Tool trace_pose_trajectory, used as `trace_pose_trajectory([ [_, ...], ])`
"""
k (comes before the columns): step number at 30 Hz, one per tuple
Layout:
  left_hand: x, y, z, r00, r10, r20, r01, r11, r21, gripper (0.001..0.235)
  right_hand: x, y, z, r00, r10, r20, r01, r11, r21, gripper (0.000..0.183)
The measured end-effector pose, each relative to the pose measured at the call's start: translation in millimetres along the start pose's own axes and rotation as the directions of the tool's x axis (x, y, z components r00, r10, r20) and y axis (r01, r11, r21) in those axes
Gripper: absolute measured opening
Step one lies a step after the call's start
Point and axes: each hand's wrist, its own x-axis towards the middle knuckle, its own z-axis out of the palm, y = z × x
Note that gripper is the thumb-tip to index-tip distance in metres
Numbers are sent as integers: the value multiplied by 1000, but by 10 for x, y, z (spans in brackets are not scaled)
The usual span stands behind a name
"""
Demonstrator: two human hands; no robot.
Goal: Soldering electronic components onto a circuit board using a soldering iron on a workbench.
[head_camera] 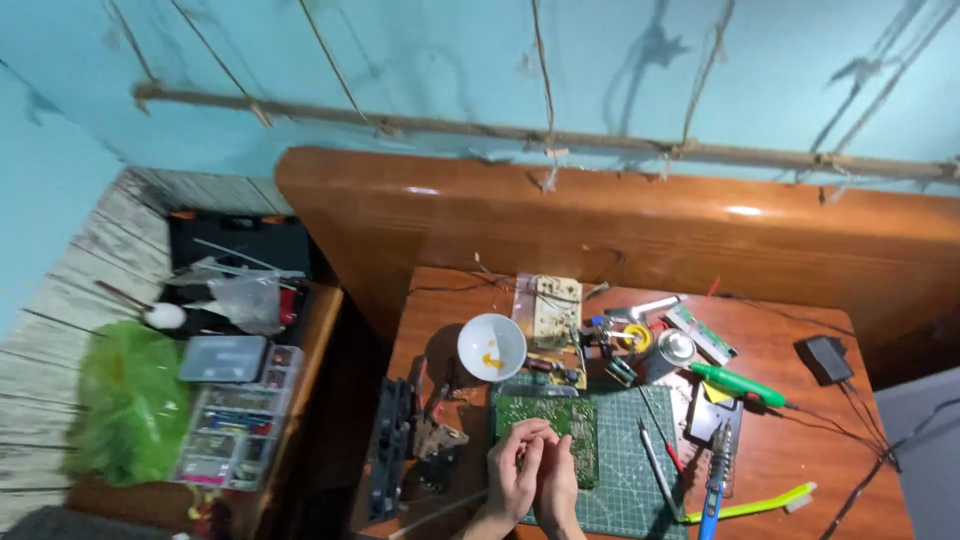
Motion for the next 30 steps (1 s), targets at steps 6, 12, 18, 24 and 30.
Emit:
trace_pose_trajectory([
  [6,387,534,-190,996,13,-88,-4,994,106,30,253,-523,413,1000,1,-30,-1,1000,-24,64],
  [12,356,583,-110,951,-296,-89,286,952,-113,23,211,-560,564,998,16,-53,-17,999,-32,63],
  [18,173,382,-150,996,-61,-64,54,992,-114,24,140,-80,232,997,2,-72,-7,998,-61,63],
  [24,-261,148,-151,997,83,8,-82,993,-85,31,-151,251,-151,977,-207,39,209,978,-29,47],
  [30,-908,-144,-241,999,44,33,-37,983,-178,29,-749,292,-186,961,-254,105,269,947,-174,56],
])
